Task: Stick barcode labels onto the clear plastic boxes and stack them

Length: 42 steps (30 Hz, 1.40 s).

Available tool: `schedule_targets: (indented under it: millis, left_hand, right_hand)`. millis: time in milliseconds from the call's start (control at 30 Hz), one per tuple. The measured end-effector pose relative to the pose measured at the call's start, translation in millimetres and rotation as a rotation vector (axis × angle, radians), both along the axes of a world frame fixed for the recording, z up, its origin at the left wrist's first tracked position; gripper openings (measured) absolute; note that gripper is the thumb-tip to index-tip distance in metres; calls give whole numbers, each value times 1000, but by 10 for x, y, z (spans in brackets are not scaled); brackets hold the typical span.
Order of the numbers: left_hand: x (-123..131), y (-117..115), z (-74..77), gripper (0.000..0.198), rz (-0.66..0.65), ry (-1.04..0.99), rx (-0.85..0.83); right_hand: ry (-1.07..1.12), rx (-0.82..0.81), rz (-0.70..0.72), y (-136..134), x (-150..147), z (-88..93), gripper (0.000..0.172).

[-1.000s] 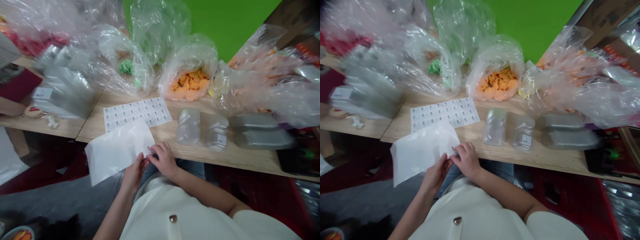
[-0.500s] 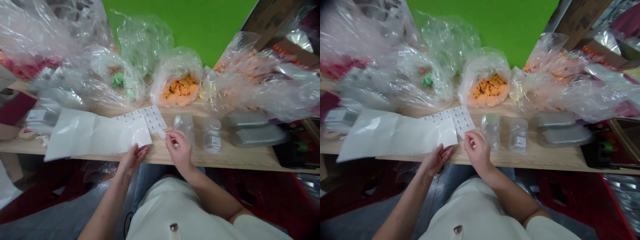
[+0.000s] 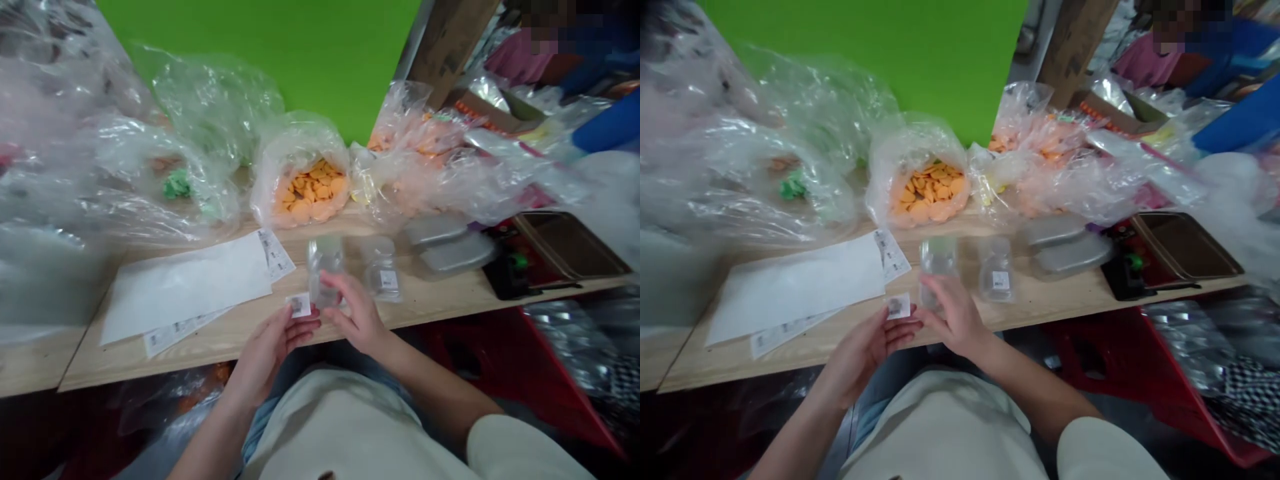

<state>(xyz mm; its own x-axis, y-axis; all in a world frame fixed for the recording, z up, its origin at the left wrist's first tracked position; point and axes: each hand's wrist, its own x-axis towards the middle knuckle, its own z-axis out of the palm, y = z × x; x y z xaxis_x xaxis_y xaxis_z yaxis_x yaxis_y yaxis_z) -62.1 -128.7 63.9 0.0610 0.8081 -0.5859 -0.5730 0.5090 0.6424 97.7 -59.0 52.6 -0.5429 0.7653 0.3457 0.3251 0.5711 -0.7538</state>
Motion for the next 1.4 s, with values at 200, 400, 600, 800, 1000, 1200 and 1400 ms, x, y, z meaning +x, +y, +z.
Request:
schedule_targets:
  millis: [200,400,600,800,1000,1200,1400]
  left_hand:
    - [231,181,25,31,-99,308,84]
    - [315,465,-264,28,152,761,480]
    - [343,501,-439,30,116,759,500]
    - [332,515,-441,29,99,857,530]
    - [405,545,-351,30,163,748,407]
    - [423,564,-372,32,203,769,385]
    - [371,574,-424,28,114,834,452]
  right_hand:
    - [192,-481,-255,370,219,88,28]
    - [150,-485,-140,677,267,-62,37]
    - [59,-401,-170,588,184,-204,39]
    - [8,-349,-190,549,209,-234,38]
    - [-68,-248,-182,500,190,-221,37]
    - [-249,136,-390,399,253,-152,35]
    - [-479,318,-52,267,285,-303,49]
